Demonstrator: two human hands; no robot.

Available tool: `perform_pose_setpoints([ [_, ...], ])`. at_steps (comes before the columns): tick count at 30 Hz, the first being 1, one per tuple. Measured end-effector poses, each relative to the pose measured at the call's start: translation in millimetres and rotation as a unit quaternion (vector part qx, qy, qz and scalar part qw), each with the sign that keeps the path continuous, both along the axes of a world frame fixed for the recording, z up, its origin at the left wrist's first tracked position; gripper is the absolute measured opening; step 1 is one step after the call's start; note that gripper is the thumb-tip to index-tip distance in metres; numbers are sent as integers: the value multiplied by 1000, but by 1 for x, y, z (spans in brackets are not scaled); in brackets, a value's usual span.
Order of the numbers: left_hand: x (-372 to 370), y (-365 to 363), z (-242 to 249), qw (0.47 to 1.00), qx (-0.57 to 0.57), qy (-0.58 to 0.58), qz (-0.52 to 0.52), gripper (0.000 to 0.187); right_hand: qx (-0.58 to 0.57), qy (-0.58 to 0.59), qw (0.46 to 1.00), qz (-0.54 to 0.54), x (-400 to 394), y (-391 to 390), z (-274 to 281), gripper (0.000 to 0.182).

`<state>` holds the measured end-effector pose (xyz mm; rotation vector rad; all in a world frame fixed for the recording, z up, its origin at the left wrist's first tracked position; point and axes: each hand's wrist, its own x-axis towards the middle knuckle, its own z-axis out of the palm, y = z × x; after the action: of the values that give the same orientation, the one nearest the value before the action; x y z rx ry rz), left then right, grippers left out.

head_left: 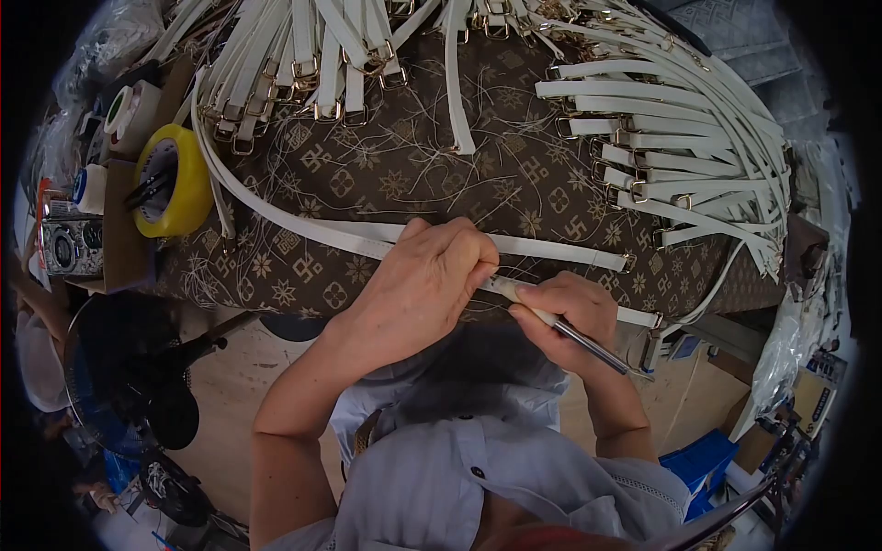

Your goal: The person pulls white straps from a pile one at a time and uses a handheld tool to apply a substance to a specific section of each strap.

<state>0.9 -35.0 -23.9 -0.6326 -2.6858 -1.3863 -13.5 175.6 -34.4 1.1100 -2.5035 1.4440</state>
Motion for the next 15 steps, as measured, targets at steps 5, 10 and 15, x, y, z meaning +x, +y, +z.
perform_pose_setpoints([
  [5, 2, -3, -3, 970, 208, -92, 89, 8, -42, -4, 999, -4, 0, 6, 0, 25],
  [10, -5, -8, 3, 794, 539, -81, 269, 18, -319, -178, 927, -82, 8, 20, -15, 17],
  [15, -2, 10, 20, 996, -16, 42, 80, 24, -345, -187, 916, -87, 9, 24, -18, 17],
])
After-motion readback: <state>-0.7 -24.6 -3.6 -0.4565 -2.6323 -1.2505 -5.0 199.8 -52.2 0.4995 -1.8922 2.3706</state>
